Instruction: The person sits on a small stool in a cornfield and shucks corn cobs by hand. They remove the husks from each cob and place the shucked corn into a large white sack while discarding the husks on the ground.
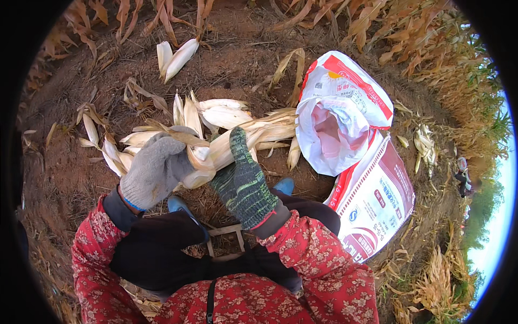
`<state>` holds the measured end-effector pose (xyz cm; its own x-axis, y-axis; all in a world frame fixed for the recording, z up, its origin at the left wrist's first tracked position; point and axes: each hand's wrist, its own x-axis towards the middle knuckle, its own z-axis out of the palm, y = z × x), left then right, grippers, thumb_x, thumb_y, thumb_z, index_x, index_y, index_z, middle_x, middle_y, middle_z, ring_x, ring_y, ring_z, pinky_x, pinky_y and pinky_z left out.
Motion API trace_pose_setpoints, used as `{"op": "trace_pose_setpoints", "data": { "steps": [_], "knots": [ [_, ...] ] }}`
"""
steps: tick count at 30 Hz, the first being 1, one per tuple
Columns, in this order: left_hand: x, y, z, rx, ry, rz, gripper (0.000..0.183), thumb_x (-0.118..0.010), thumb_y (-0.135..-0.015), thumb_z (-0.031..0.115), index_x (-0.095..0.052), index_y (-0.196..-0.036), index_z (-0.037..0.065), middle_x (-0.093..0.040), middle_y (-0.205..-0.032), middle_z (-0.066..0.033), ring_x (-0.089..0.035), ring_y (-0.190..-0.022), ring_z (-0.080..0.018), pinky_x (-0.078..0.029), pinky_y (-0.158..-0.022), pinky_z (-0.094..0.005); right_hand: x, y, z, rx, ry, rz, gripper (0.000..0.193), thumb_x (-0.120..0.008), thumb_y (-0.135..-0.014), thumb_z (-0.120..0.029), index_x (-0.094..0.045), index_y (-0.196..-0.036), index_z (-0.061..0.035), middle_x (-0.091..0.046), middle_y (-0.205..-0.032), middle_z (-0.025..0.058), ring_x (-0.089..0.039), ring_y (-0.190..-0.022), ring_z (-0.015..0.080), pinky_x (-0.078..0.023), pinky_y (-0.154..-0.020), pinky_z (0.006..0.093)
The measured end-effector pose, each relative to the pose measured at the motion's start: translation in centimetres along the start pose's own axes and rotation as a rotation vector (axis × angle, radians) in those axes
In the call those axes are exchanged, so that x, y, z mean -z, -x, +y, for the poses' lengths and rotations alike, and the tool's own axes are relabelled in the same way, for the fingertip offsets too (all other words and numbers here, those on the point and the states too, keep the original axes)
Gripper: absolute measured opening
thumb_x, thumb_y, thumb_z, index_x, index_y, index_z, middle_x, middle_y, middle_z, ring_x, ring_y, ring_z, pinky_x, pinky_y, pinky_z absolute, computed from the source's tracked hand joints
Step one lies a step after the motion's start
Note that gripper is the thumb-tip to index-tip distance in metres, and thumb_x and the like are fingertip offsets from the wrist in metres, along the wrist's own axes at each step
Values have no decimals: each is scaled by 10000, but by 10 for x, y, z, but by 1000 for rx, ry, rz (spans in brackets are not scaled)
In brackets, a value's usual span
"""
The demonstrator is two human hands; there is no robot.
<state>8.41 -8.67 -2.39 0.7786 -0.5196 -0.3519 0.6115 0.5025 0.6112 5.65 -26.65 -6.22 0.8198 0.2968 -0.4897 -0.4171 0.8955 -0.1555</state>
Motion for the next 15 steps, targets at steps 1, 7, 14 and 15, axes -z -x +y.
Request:
{"op": "trace_pose_setpoints", "data": {
  "steps": [1, 7, 14, 15],
  "knots": [
    [-2, 10, 10, 10, -74, -49, 290, -593, -917, 108, -572, -1167, -37, -659, -1078, -138, -653, -985, -235, -532, -898, -361, -1, -8, -1, 69, 58, 34, 464, -576, -961, -443, -561, -1195, -42, -634, -1112, 135, -626, -1032, 260, -516, -943, 410],
    [-18, 62, 14, 164, -956, -543, 158, -662, -845, 167, -668, -936, 38, -669, -866, -84, -648, -819, -208, -509, -756, -320, -28, -20, -42, 137, 69, 92, 611, -642, -866, -576, -547, -1103, -21, -645, -916, 156, -641, -825, 311, -553, -812, 466],
    [15, 67, -14, -206, -1900, -563, 306, -592, -757, 106, -641, -1060, 100, -646, -950, -115, -629, -917, -316, -511, -791, -434, 15, -54, -31, 274, 812, 19, 344, -667, -922, -379, -656, -1023, -50, -631, -815, 14, -574, -712, 129, -482, -690, 284],
    [20, 64, -9, -249, -1958, -517, 317, -589, -761, 107, -632, -1075, 94, -643, -972, -115, -626, -929, -317, -511, -796, -431, 21, -53, -29, 280, 931, 38, 338, -678, -916, -343, -676, -1036, -27, -616, -844, -1, -538, -725, 102, -455, -687, 273]
  ]
}}
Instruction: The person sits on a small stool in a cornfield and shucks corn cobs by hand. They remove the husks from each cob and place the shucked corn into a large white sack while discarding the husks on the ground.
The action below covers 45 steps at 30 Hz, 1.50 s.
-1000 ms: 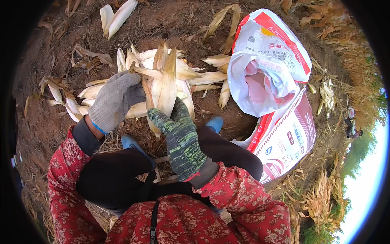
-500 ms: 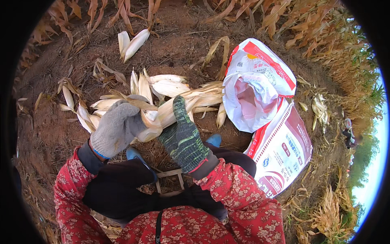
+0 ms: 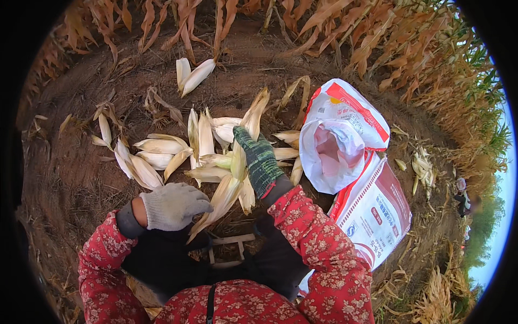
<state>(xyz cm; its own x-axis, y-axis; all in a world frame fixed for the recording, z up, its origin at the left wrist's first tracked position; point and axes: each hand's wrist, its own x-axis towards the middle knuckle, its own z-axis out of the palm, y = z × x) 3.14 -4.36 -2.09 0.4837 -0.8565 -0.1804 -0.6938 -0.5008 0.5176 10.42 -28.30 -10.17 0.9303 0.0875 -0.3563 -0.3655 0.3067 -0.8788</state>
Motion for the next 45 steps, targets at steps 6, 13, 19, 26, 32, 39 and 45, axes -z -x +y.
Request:
{"op": "trace_pose_setpoints", "data": {
  "steps": [6, 13, 19, 26, 32, 39, 45],
  "knots": [
    [23, 0, -37, 272, 13, 412, 284, -596, -877, 220, -634, -1087, 33, -662, -901, -137, -649, -856, -309, -512, -763, -409, -23, 15, 27, -162, 114, -61, 439, -737, -862, -332, -630, -1134, -4, -633, -901, 30, -570, -780, 124, -474, -712, 289],
    [24, -35, -36, 555, 341, 425, 357, -612, -888, 350, -671, -1016, 22, -650, -819, -174, -647, -741, -245, -483, -684, -355, -43, 28, 42, -20, 236, -224, 395, -762, -835, -162, -594, -1137, 29, -644, -1005, 76, -600, -884, 147, -503, -782, 306],
    [2, -36, -66, 554, 1065, 624, 253, -616, -919, 212, -654, -1044, -5, -680, -796, -53, -632, -709, -138, -505, -684, -259, -56, 20, 37, -163, 126, -226, 512, -781, -812, -146, -549, -1230, 38, -644, -1031, 79, -602, -906, 131, -504, -811, 280],
    [6, -27, -69, 521, 1604, 771, 172, -592, -934, 146, -627, -1059, 34, -695, -943, -60, -684, -763, -156, -572, -722, -299, -57, 3, 19, 223, 385, -125, 766, -858, -742, -215, -446, -1324, 66, -578, -1188, 151, -593, -1045, 192, -499, -922, 314],
    [17, -28, -49, 356, 1755, 885, 162, -542, -950, 137, -597, -1055, 26, -683, -967, -100, -684, -858, -206, -559, -833, -354, -67, 15, 5, 185, 154, -25, 618, -750, -866, -286, -485, -1301, 64, -594, -1172, 120, -588, -1011, 153, -491, -894, 267],
    [10, -35, -40, 228, 1812, 774, 177, -545, -938, 153, -582, -1058, 28, -662, -954, -78, -643, -820, -197, -505, -830, -367, -67, 46, 24, 12, -302, -309, 366, -475, -1027, -207, -520, -1325, 1, -569, -1291, 73, -553, -1175, 160, -440, -1025, 300],
    [3, -34, -34, 189, 1824, 711, 275, -516, -932, 146, -536, -1171, 11, -626, -1080, -94, -597, -966, -195, -453, -925, -382, -51, 28, 35, -173, -614, -434, 468, -461, -1031, -328, -462, -1369, -3, -535, -1344, 122, -524, -1228, 214, -410, -1084, 349]
  ]
}}
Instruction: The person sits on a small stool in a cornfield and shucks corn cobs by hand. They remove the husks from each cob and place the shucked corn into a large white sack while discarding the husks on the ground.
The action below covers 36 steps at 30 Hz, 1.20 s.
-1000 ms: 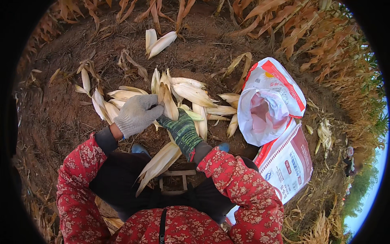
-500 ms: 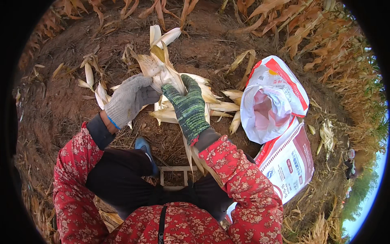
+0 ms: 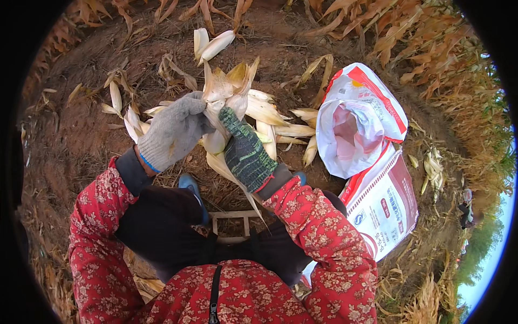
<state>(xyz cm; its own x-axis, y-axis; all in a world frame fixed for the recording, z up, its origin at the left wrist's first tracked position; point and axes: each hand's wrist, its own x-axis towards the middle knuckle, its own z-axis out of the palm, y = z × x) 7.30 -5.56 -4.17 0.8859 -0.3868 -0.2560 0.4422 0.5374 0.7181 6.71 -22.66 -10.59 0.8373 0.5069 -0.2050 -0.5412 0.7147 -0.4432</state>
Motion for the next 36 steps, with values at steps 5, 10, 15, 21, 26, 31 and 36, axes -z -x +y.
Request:
{"op": "trace_pose_setpoints", "data": {
  "steps": [5, 10, 15, 21, 26, 31, 36],
  "knots": [
    [-12, 4, -1, 3, 173, 19, 150, -504, -929, 90, -553, -1033, -6, -599, -1012, -94, -582, -941, -203, -481, -903, -357, -7, 3, -12, -44, -89, -74, 499, -516, -1002, -377, -471, -1367, -40, -548, -1322, 111, -545, -1202, 214, -445, -1044, 353],
    [-20, 0, 5, 44, 129, -175, 327, -497, -908, 89, -488, -1218, -14, -576, -1194, -125, -565, -1103, -239, -420, -1042, -429, -26, 3, -34, 61, -169, 25, 566, -496, -984, -487, -467, -1373, -77, -539, -1327, 153, -534, -1215, 268, -430, -1054, 436],
    [-7, -2, 3, 105, -71, -190, 406, -538, -895, 98, -482, -1282, -9, -575, -1251, -126, -576, -1134, -227, -423, -1052, -426, -22, -5, -51, 275, -6, 277, 476, -461, -995, -466, -497, -1353, -155, -563, -1301, 75, -557, -1172, 265, -436, -1038, 413],
    [-23, 8, 9, 143, -704, -323, 346, -568, -846, 108, -589, -1168, -18, -617, -1094, -54, -559, -959, -95, -458, -843, -235, 10, -27, -54, 275, 45, 415, 546, -424, -967, -584, -553, -1274, -151, -613, -1188, 80, -595, -1061, 230, -479, -937, 356],
    [-30, 15, 3, 321, -744, -407, 360, -558, -829, 95, -608, -1172, -2, -619, -979, 3, -532, -866, -58, -455, -772, -222, 31, -45, -65, 212, 44, 579, 564, -404, -935, -664, -584, -1155, -177, -631, -1048, 59, -608, -930, 246, -503, -835, 380],
    [-12, 25, -13, 273, -804, -584, 221, -561, -804, 130, -623, -999, 45, -620, -919, -79, -591, -888, -196, -475, -827, -331, 45, -40, -95, 238, 132, 568, 684, -409, -884, -746, -545, -1246, -182, -629, -1081, 84, -618, -945, 273, -525, -801, 427],
    [-5, 38, -31, 4, -1736, -953, 205, -571, -785, 145, -656, -970, 118, -636, -922, -101, -608, -929, -319, -499, -807, -434, 54, -42, -103, 325, 216, 575, 657, -533, -882, -674, -569, -1231, -118, -638, -1069, 85, -632, -914, 243, -533, -821, 374]
  ]
}}
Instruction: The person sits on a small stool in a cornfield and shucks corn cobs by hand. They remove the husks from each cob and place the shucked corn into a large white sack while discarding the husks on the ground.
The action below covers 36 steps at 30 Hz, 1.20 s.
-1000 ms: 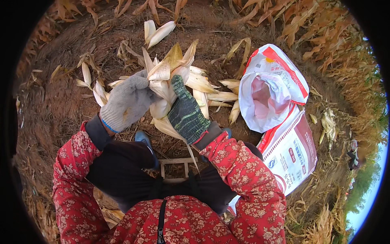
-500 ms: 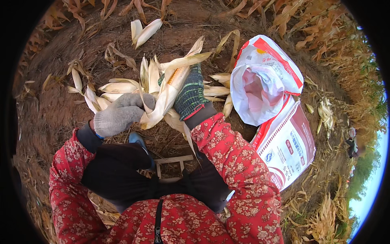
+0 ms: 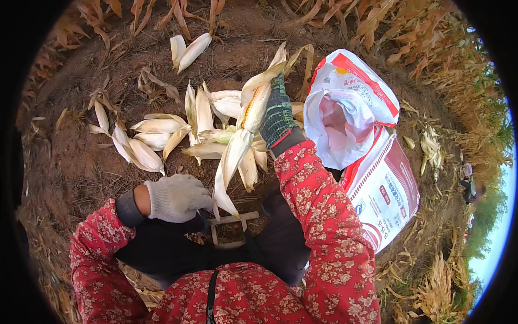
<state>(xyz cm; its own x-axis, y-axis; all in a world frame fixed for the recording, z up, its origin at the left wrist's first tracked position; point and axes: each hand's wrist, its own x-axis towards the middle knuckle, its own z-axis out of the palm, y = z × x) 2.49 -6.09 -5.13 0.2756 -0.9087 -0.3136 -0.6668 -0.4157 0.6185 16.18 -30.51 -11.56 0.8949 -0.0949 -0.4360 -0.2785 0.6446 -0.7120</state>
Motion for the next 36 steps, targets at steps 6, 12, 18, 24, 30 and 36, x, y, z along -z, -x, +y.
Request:
{"op": "trace_pose_setpoints", "data": {
  "steps": [6, 12, 18, 24, 30, 36],
  "knots": [
    [56, 11, -36, 548, 128, 296, 520, -600, -867, 386, -569, -1241, 28, -654, -1116, -186, -625, -1060, -331, -482, -926, -408, 7, 16, 55, -145, 317, -248, 396, -592, -962, -426, -636, -1180, -98, -646, -968, 5, -585, -851, 101, -497, -795, 240],
    [50, -4, -48, 646, 429, 605, 860, -717, -849, 337, -261, -1480, -28, -445, -1415, -226, -427, -1337, -276, -345, -1111, -334, -32, 63, 88, -318, 389, -397, 330, -468, -1034, -263, -573, -1248, -35, -643, -1046, 61, -601, -902, 121, -509, -824, 255],
    [45, -4, -63, 571, 876, 666, 335, -586, -978, 291, -623, -1132, -4, -641, -966, -12, -557, -895, -68, -467, -816, -249, -34, 61, 92, -549, 50, -456, 548, -538, -962, -511, -495, -1336, -113, -605, -1152, 95, -611, -1024, 202, -527, -910, 332],
    [46, 11, -76, 615, 1322, 928, 285, -561, -987, 300, -659, -1001, 33, -680, -892, -38, -651, -767, -112, -544, -694, -255, -49, 72, 84, -542, -276, -414, 564, -623, -925, -470, -496, -1335, -103, -571, -1224, 115, -575, -1106, 252, -502, -955, 402],
    [53, 8, -62, 389, 1539, 967, 257, -552, -994, 264, -645, -970, 25, -678, -909, -69, -670, -791, -144, -576, -743, -288, -22, 50, 77, -523, 93, -235, 345, -695, -893, -221, -587, -1183, -70, -606, -1097, 92, -607, -1008, 248, -528, -901, 405],
    [50, 8, -35, 368, 970, 197, 276, -579, -985, 266, -675, -1046, 15, -688, -945, -43, -631, -868, -101, -511, -806, -274, -7, 12, 45, -387, -159, -206, 247, -677, -899, -145, -602, -1109, -38, -648, -1017, 100, -634, -931, 247, -529, -866, 388]
  ]
}}
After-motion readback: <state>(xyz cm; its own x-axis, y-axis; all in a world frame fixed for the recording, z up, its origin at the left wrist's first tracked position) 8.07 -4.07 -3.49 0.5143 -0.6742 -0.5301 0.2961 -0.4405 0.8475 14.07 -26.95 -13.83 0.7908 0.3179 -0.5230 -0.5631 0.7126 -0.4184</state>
